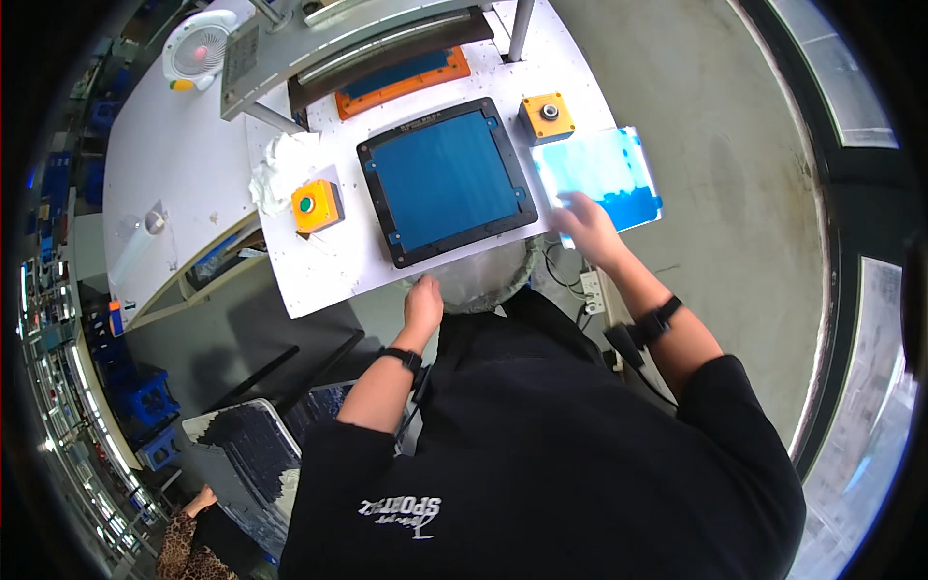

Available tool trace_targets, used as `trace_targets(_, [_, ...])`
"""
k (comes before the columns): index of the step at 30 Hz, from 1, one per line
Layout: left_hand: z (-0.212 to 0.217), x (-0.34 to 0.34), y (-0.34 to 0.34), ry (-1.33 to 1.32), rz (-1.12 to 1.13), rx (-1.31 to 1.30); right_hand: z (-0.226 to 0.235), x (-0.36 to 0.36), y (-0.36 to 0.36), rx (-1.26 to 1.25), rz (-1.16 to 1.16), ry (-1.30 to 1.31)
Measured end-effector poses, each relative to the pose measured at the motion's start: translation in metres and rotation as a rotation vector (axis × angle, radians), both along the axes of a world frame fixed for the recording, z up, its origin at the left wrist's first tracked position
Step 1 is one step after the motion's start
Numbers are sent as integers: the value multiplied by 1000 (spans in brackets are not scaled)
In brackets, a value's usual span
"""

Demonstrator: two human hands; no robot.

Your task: The recorder processes plastic casing components using blue film and an industrial press.

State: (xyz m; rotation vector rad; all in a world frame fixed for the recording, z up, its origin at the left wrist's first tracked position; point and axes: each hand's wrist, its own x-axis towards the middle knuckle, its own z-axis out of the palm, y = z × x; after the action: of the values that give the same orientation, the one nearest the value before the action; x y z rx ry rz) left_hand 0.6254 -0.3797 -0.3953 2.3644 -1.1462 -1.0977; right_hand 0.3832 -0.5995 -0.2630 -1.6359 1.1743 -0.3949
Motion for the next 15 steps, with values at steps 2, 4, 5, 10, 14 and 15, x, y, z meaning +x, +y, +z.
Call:
trace_targets(2, [-25, -9, -21, -39, 69, -99, 14, -33, 16, 22, 124, 136])
trace_targets(4, [-50, -17, -41, -77, 140, -202, 28, -68, 35, 104, 188, 204])
trace_targets(5, [-65, -16, -49, -143, 143, -252, 35, -80, 41, 132, 221, 244])
trace_targets(10, [-121, 1, -41, -177, -132, -186, 45, -95, 51, 179, 194, 293])
trace_targets(14, [-72, 12, -33, -94, -114, -57, 46, -86, 45, 161, 173, 240])
trace_targets(15, [-57, 21, -20, 9, -87, 62, 46, -76, 45, 170, 190, 201])
